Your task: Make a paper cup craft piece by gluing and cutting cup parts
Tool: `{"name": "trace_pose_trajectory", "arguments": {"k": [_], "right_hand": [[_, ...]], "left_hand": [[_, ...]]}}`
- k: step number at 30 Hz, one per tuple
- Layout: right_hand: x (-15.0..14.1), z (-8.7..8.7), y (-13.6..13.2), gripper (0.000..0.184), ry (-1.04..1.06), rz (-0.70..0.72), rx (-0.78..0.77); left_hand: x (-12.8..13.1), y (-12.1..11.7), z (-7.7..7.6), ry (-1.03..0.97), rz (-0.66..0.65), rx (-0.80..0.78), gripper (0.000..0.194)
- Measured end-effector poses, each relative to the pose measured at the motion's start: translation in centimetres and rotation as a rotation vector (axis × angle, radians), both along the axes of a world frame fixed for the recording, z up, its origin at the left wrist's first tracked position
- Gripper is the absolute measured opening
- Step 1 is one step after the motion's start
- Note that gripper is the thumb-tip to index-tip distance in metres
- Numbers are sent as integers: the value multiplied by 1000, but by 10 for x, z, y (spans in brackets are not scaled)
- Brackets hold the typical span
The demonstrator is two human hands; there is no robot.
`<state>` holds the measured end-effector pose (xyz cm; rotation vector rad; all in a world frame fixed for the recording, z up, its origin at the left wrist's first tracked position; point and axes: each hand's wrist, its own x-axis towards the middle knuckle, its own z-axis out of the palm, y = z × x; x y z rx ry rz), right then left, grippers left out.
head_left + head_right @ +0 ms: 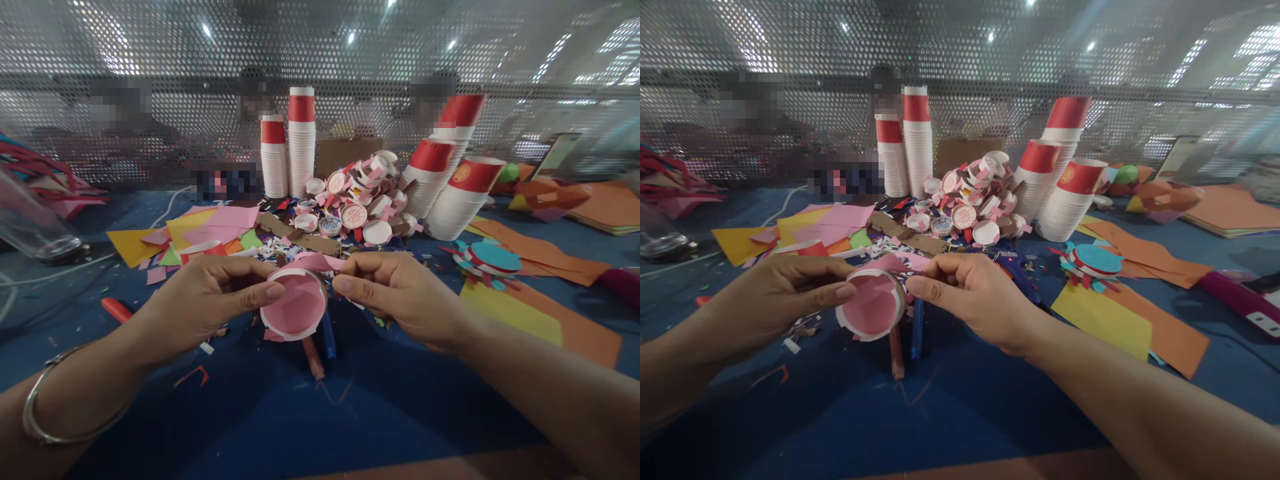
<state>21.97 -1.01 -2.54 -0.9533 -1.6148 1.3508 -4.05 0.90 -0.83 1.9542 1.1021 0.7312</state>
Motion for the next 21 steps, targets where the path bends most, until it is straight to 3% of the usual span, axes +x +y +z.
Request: {"name": "trace_pose_trajectory", "arguments": {"k": [8,21], "right_hand": [[-2,0,0,38,-4,27,30],[-1,0,0,42,-37,3,20]], "left_hand": [[2,0,1,39,-16,41,18],[5,-3,1,11,3,-32,21]]}}
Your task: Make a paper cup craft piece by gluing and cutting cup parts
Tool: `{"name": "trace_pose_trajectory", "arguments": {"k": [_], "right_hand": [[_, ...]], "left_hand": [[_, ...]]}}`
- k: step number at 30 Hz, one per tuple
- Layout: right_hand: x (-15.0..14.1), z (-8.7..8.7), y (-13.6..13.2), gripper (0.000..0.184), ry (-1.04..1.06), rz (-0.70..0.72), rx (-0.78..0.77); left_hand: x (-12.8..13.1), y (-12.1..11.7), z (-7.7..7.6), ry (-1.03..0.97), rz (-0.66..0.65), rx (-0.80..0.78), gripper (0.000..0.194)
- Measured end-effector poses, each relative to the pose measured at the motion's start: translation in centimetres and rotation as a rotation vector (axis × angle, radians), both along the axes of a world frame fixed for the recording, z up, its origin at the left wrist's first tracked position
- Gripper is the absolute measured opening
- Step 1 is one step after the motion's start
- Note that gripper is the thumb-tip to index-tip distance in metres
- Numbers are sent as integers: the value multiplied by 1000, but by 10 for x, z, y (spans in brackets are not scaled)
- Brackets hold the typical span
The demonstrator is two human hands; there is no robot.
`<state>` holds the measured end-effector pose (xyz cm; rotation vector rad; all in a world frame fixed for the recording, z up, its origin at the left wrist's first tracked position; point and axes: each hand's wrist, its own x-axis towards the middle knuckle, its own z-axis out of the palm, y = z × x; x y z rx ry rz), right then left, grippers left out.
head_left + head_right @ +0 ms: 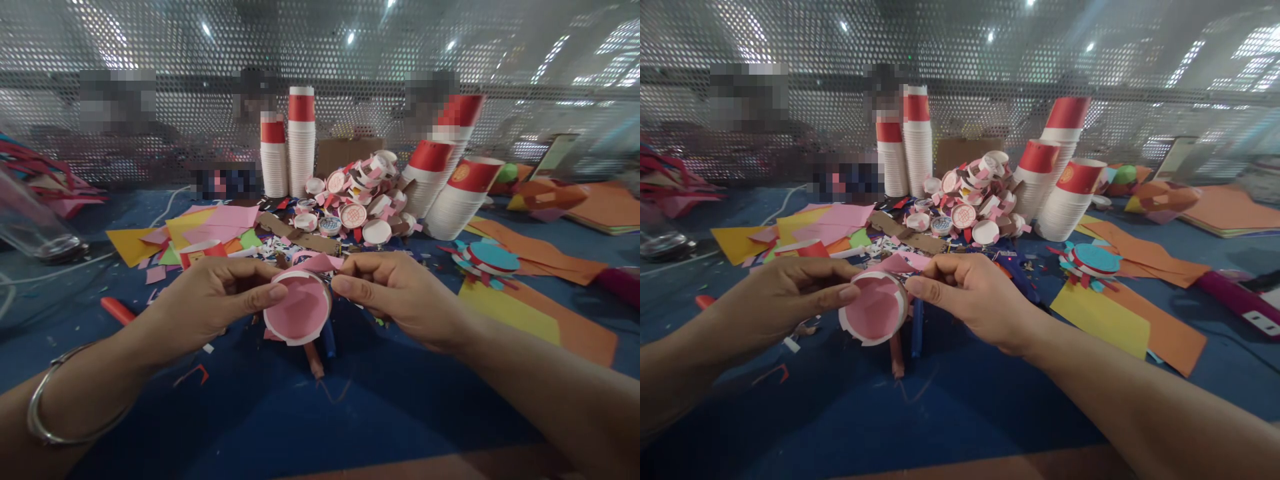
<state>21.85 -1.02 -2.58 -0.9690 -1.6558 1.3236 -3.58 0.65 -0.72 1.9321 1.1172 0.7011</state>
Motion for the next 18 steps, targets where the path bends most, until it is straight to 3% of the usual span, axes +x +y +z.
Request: {"name": "trace_pose_trajectory", "arguments": {"k": [5,12,18], "right_hand": [[0,0,0,41,16,-8,-27],[2,0,-1,43,48,-10,-59],[2,0,1,42,79,-18,-62]], "left_hand": [[-2,-1,0,37,-44,-61,26],[-3,-2,3,23,-184,-268,22],[-5,0,7,92,-132,-147,24]]}}
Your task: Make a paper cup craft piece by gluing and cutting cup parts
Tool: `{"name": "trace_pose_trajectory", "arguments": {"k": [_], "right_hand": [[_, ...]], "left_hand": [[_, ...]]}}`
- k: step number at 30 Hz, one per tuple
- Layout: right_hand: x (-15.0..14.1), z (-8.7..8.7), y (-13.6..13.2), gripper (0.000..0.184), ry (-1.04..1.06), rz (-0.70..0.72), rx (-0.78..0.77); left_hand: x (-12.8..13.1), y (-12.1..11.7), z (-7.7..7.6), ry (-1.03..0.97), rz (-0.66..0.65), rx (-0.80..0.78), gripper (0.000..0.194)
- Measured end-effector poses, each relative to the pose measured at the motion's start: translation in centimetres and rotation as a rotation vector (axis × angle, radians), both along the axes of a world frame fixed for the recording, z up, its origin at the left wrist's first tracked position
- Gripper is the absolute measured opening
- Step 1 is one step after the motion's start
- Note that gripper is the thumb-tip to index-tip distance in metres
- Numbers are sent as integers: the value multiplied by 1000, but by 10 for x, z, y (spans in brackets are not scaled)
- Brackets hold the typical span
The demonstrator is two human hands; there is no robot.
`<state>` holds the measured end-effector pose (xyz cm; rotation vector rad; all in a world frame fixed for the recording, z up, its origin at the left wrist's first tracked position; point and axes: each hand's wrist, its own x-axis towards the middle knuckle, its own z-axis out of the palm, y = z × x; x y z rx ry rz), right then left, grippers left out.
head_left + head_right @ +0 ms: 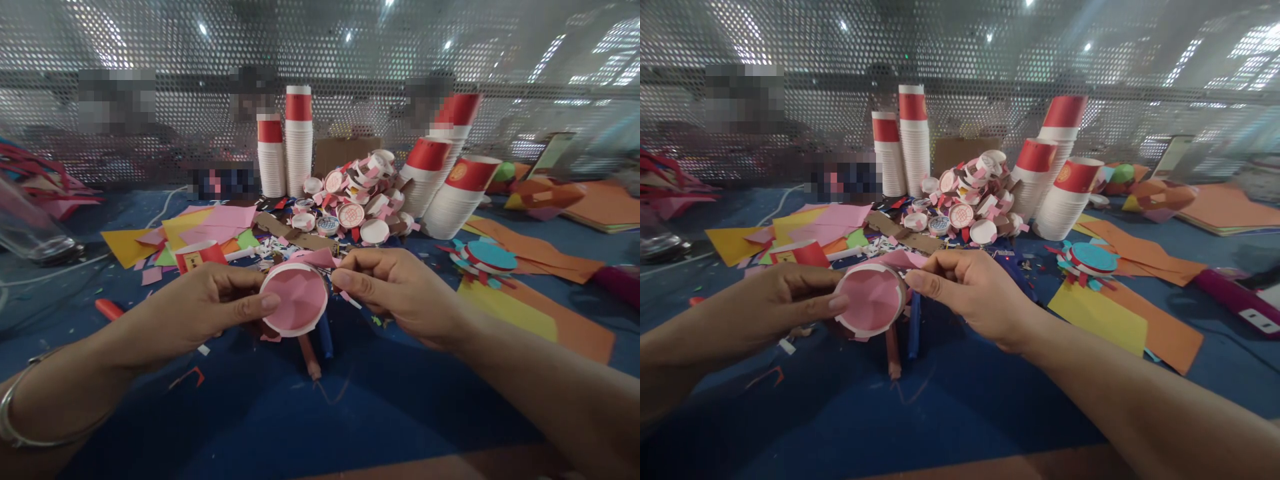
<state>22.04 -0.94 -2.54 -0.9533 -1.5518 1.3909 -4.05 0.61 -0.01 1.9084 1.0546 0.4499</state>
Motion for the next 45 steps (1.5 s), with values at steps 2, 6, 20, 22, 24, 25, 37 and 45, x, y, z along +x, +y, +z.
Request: {"name": "trace_pose_trajectory", "arguments": {"k": [2,6,20,22,24,25,37,45], "right_hand": [[0,0,0,42,1,-6,0],[0,0,-1,43,-12,-16,-8],[-2,-1,-1,43,-39,13,1],[-2,-1,-1,43,-43,13,2],[-2,-1,-1,43,-47,12,7],[-2,-1,-1,43,-49,13,10],[-2,0,-1,49,-63,-8,4],[-1,0,-1,45,-56,18,29]], "left_hand": [[-1,1,-1,1,21,34,29],[-3,3,-4,14,54,134,33],[4,1,-4,16,57,120,37],[4,1,-4,18,59,122,36],[4,1,-4,17,62,122,35],[4,1,-4,15,65,124,35],[4,-1,-2,25,69,119,34],[1,0,-5,4,32,117,36]]}}
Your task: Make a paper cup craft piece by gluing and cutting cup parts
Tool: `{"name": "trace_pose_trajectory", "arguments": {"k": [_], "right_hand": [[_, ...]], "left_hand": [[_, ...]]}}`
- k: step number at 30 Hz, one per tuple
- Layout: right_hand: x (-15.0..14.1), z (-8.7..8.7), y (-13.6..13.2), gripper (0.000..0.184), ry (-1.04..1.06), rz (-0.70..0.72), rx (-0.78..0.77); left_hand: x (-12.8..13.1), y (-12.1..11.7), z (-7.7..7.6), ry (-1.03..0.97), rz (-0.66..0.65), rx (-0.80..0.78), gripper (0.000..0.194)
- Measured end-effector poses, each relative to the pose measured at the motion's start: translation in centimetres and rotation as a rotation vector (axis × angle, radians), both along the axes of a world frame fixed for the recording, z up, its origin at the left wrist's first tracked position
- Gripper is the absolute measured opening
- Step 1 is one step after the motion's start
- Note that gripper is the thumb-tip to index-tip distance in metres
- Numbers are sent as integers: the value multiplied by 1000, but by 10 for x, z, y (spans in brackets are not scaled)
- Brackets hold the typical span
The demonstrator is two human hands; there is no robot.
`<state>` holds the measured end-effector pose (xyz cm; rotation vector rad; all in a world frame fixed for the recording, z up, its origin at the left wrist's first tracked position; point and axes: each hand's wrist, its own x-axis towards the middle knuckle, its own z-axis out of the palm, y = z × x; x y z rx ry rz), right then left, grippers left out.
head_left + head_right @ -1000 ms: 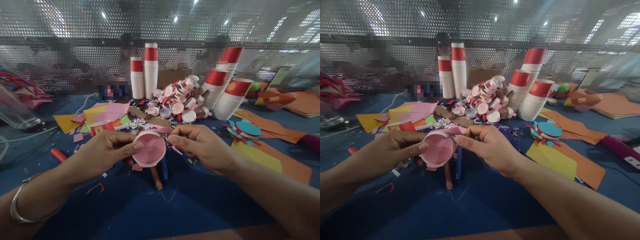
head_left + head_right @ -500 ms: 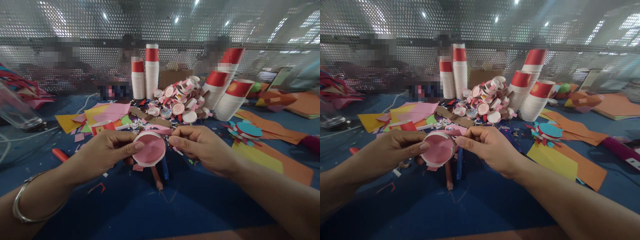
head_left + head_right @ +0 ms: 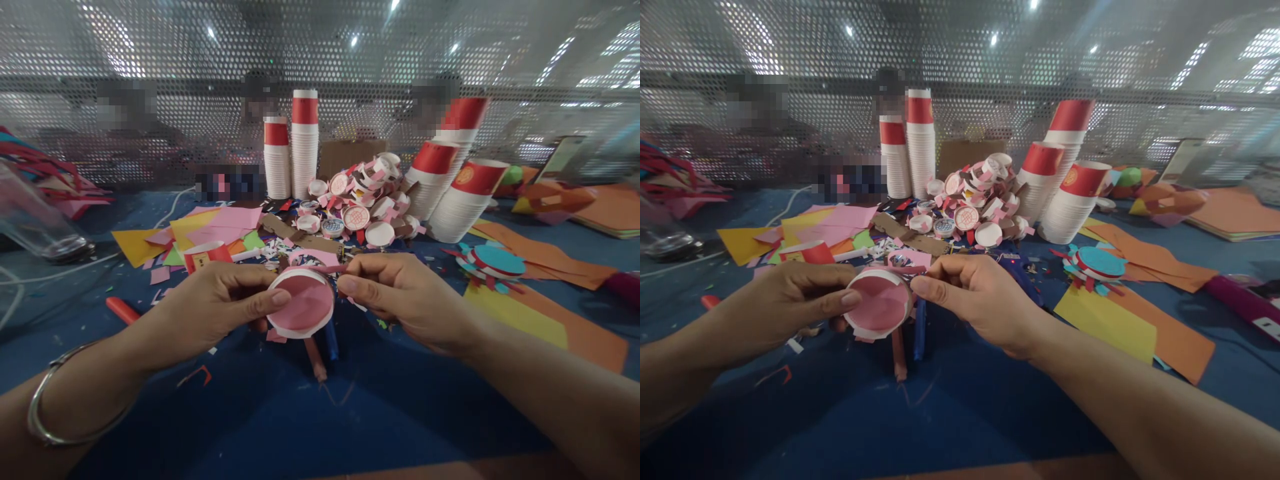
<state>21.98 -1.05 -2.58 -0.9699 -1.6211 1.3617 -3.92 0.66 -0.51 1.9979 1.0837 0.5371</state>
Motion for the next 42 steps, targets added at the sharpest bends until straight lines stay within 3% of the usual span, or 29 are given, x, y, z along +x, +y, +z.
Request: {"name": "trace_pose_trajectory", "arguments": {"k": [10,22,42], "right_hand": [[1,0,-1,40,4,9,-3],[0,4,-1,42,-64,20,45],[0,3,-1,45,-90,24,61]], "left_hand": [[0,0,2,8,-5,108,38],[-3,2,-1,-11,-56,98,40],[1,4,3,-22,-88,156,26]]}}
